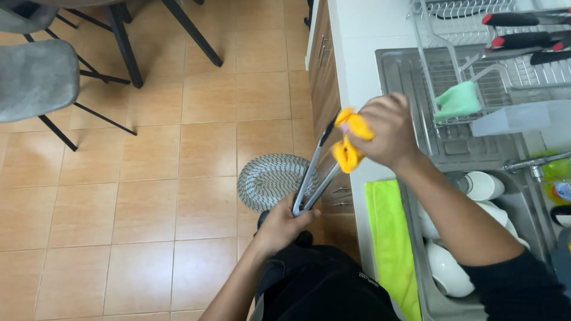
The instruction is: The person dries a black ladle and a pair of metal tongs using an orange cloth. They wipe the utensils thoroughly and then hang them on a wall-mounted rack. The person also briefly handles a white mug from the sink.
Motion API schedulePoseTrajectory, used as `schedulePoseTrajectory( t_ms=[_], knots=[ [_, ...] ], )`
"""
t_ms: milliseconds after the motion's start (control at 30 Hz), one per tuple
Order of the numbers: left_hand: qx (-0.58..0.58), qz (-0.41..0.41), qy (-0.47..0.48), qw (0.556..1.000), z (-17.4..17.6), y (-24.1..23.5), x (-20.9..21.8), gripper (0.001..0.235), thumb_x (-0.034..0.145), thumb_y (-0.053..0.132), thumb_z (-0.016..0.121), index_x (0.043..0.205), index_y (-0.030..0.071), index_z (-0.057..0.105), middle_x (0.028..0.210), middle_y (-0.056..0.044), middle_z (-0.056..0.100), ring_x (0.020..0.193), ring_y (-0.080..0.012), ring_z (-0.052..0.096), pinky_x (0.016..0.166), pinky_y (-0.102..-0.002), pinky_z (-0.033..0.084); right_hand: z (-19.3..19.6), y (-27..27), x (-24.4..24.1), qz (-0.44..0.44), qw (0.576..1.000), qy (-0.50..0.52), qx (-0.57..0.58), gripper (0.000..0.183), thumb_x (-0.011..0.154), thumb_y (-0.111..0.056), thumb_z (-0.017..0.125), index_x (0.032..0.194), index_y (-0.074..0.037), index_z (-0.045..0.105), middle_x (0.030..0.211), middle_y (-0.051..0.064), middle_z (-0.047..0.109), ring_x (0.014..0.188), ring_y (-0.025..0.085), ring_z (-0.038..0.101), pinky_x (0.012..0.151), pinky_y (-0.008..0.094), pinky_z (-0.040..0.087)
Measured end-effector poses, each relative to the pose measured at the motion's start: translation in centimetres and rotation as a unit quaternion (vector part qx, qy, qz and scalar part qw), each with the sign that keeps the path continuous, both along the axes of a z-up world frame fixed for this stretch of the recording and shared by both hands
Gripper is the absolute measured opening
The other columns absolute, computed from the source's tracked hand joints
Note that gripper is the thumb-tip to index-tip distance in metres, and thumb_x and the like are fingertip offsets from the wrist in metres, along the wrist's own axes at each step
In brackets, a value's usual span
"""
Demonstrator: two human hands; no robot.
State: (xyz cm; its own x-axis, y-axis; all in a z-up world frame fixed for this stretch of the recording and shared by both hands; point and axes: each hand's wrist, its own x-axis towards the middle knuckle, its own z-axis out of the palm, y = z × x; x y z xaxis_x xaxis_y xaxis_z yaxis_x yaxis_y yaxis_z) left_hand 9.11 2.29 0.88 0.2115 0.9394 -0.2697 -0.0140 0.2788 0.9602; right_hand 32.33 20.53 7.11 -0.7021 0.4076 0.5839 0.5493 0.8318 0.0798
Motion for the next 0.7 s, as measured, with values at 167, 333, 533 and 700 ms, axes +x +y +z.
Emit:
schedulePoseTrajectory(
  t_ms=[167,333,533,700],
  knots=[
    [-0.010,0.038,0.039,0.998,-0.3,0.1,1.3,0.029,0.093,0.025,0.076,0.103,0.003,0.061,0.075,0.004,0.051,0.068,-0.0060,0.047,0.062,-0.024,0.043,-1.6,1.0,-0.6,-0.084,0.770,0.442,-0.453,0.035,0.101,-0.036,0.064,0.116,-0.005,0.069,0.111,0.010,0.072,0.111,0.028,0.068,0.100,0.048,0.055],
    [0.055,0.084,-0.110,0.989,-2.0,1.2,3.1,0.038,0.091,0.021,0.077,0.119,0.003,0.060,0.096,0.006,0.067,0.089,-0.0026,0.062,0.082,-0.022,0.052,-4.7,-4.3,-4.8,0.094,0.214,0.614,-0.754,0.057,0.102,-0.050,0.044,0.139,-0.009,0.057,0.133,0.015,0.064,0.118,0.035,0.063,0.104,0.055,0.050],
    [-0.081,0.025,-0.047,0.995,-3.5,0.9,2.9,0.046,0.092,0.019,0.065,0.130,-0.005,0.058,0.072,-0.010,0.065,0.050,-0.0242,0.056,0.048,-0.042,0.047,-4.6,-6.5,-5.3,0.120,0.217,0.617,-0.747,0.076,0.093,-0.064,0.038,0.142,-0.008,0.050,0.138,0.018,0.062,0.127,0.038,0.060,0.102,0.058,0.050],
    [0.121,0.061,0.211,0.968,-0.6,1.5,2.8,0.065,0.097,0.043,0.068,0.140,-0.001,0.046,0.073,-0.015,0.068,0.065,-0.0264,0.070,0.062,-0.037,0.055,-6.4,-4.9,-1.9,0.248,0.423,0.500,-0.714,0.079,0.097,-0.055,0.063,0.150,0.000,0.046,0.142,0.020,0.061,0.131,0.033,0.061,0.108,0.050,0.051]
  ],
)
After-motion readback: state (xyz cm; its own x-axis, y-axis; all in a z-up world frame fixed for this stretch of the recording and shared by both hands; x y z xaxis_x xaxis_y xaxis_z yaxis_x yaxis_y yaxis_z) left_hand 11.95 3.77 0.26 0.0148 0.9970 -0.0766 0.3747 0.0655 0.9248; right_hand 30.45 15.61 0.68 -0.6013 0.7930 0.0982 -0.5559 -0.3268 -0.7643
